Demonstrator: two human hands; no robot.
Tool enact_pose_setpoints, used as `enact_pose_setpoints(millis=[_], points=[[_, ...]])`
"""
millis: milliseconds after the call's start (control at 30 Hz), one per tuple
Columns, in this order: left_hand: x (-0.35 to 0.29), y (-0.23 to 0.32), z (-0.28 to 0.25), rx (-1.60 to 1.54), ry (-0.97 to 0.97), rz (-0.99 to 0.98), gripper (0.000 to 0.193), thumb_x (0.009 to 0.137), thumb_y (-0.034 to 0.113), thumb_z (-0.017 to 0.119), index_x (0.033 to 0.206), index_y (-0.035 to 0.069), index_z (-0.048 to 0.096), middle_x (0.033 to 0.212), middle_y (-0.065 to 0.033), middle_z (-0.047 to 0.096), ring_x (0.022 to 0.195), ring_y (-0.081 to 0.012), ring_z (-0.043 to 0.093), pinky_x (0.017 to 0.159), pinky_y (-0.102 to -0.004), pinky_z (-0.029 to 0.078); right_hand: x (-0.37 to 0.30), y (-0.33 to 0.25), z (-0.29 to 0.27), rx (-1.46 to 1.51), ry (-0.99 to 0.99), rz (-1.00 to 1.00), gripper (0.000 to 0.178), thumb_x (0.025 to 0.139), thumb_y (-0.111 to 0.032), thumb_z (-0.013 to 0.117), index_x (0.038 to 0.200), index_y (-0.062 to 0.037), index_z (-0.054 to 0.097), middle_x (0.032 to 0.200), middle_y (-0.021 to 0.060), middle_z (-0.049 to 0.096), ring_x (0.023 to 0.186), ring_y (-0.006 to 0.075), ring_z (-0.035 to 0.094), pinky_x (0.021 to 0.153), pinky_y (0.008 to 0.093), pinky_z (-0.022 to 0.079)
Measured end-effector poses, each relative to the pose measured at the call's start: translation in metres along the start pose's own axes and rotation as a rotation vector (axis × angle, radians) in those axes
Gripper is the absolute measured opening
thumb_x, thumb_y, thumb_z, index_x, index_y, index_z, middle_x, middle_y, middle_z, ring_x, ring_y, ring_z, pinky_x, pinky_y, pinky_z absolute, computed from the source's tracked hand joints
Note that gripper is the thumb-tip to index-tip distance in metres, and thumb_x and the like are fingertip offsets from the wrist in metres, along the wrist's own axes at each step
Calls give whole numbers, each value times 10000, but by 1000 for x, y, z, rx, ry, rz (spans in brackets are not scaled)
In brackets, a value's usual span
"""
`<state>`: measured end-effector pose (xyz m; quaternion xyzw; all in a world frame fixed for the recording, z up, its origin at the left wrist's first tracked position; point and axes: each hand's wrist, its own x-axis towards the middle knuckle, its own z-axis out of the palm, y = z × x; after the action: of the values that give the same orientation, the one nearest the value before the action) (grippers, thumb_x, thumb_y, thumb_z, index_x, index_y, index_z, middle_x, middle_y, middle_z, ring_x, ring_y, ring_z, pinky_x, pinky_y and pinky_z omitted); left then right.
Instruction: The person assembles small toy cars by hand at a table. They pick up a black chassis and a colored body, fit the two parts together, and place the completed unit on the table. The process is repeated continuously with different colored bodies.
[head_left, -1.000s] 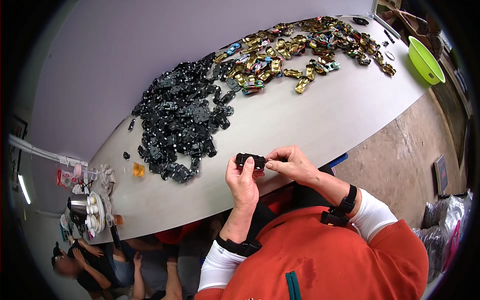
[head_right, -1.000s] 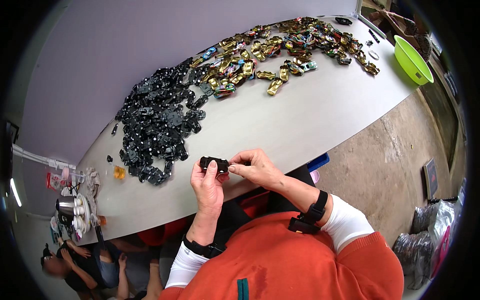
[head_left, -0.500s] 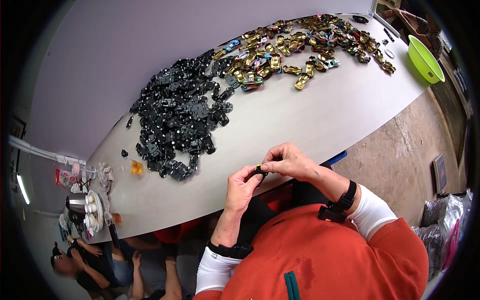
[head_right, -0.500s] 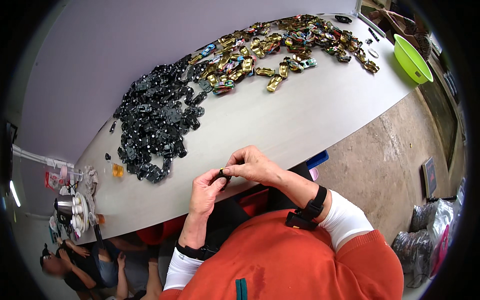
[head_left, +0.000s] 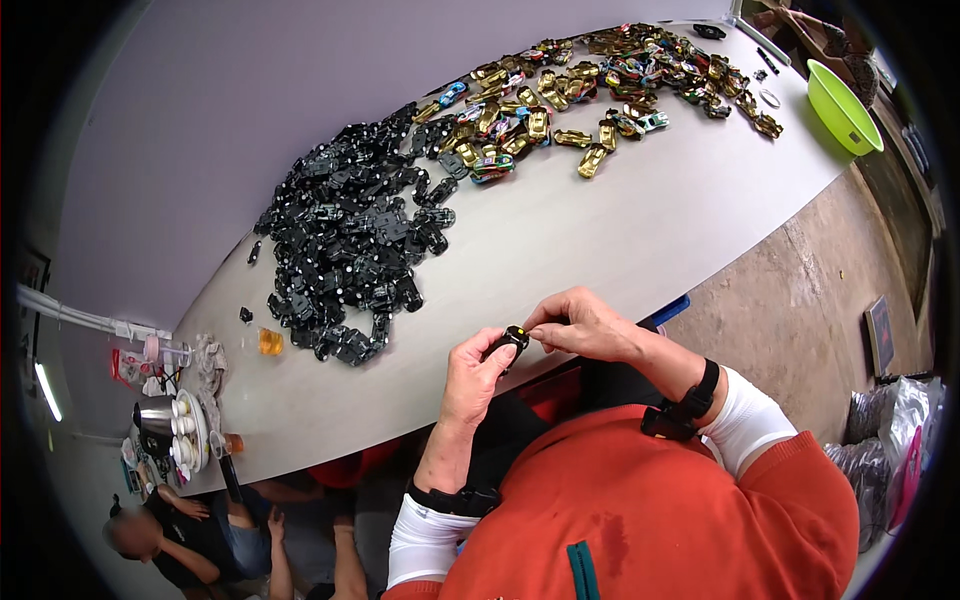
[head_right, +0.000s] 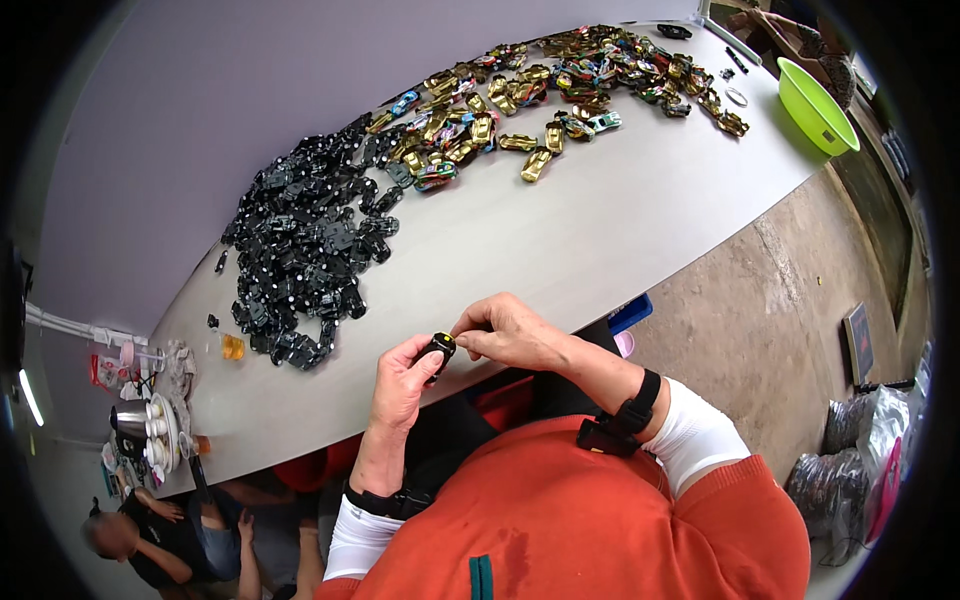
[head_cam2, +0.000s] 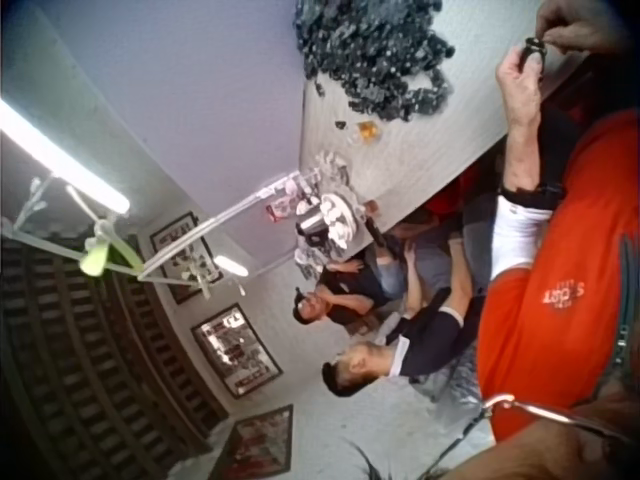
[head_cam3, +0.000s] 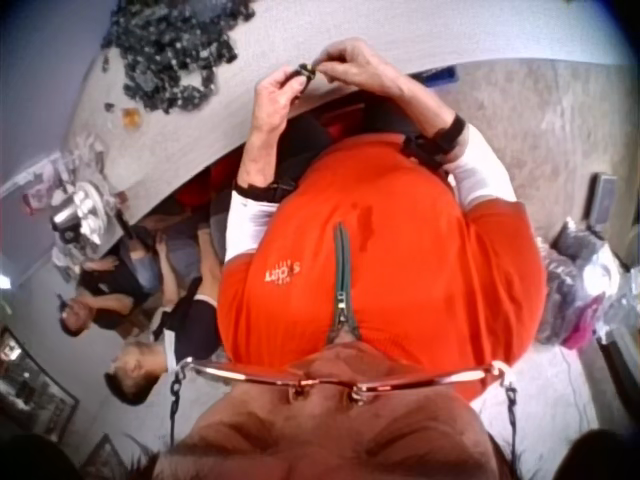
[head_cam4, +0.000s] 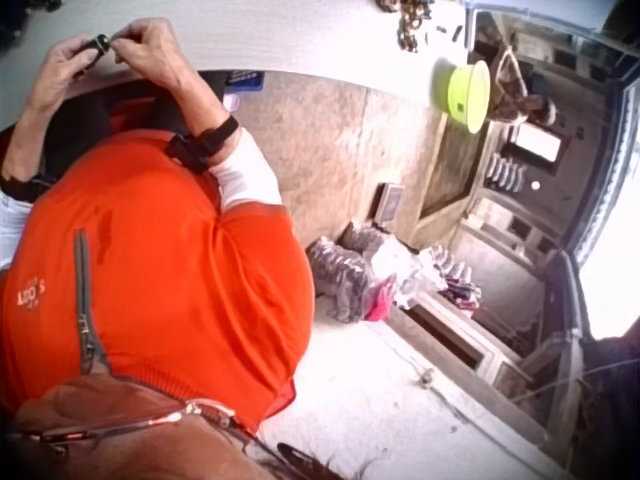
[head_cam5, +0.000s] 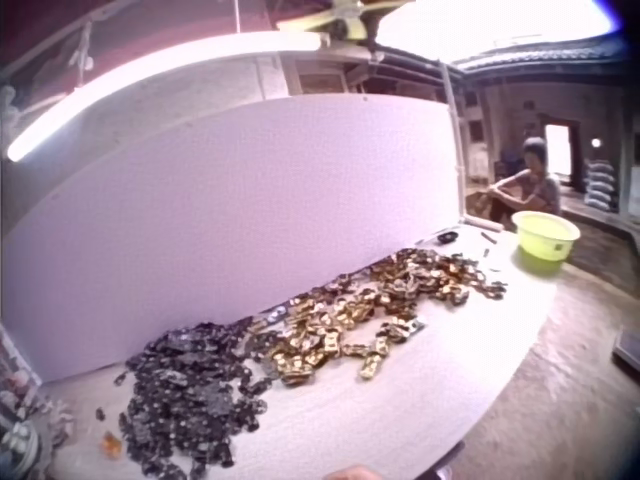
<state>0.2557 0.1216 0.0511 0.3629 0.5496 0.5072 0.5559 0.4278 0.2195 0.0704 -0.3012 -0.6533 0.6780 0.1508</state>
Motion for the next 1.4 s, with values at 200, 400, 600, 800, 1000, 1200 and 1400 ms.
enact_pose_setpoints(millis=[200, 400, 600, 800, 1000, 1200, 1400], points=[[2, 4, 5, 47, -2, 22, 188, 820, 15, 581, 1000, -2, 633, 826, 27, 562, 721, -38, 475, 642, -175, 388, 3, 11, -2, 148, -10, 22, 152, 847, -138, 557, 851, 0, 622, 648, 5, 575, 516, 42, 454, 444, 214, 381], [3, 2, 7, 111, -4, 94, 202, 819, 48, 599, 1015, 11, 632, 805, 43, 538, 651, -17, 449, 542, -153, 365, 2, 14, -1, 254, -9, 50, 142, 866, -125, 555, 830, 0, 611, 634, -3, 561, 508, 46, 451, 434, 217, 374], [3, -4, 13, 141, 14, 216, 184, 821, 44, 595, 996, 13, 641, 803, 42, 515, 676, -15, 442, 545, -143, 336, 6, 20, 5, -28, 112, -135, 139, 868, -119, 547, 839, -1, 614, 624, -6, 550, 536, 61, 467, 456, 226, 382], [-3, 0, 16, -55, 13, 14, 189, 829, 56, 582, 1004, 4, 627, 738, 20, 538, 582, -24, 438, 492, -153, 338, 2, 27, -5, 348, -40, -35, 162, 884, -152, 541, 861, -16, 627, 630, -6, 537, 522, 54, 423, 453, 204, 343], [-46, -24, 10, 13, -449, -415, 230, 848, 76, 555, 1064, 4, 576, 697, 4, 561, 500, -27, 444, 442, -162, 353, -12, 36, -47, 529, 397, -81, 134, 939, -209, 423, 890, -85, 436, 684, 24, 537, 531, 74, 484, 463, 189, 374], [13, -170, -19, 90, -105, -618, 324, 874, 278, 561, 1084, 36, 512, 830, -68, 584, 592, -114, 577, 450, -199, 419, 3, 39, -101, 13, 633, -76, 94, 863, -97, 495, 896, -12, 470, 723, 61, 548, 623, 131, 548, 552, 263, 445], [-5, -169, -22, 939, -344, 269, 520, 825, 252, 620, 1246, 9, 435, 1133, -170, 554, 800, -278, 628, 722, -342, 495, 76, 36, -154, -788, 795, -189, 236, 731, -155, 657, 878, -12, 540, 780, 142, 564, 768, 299, 569, 661, 396, 454]])
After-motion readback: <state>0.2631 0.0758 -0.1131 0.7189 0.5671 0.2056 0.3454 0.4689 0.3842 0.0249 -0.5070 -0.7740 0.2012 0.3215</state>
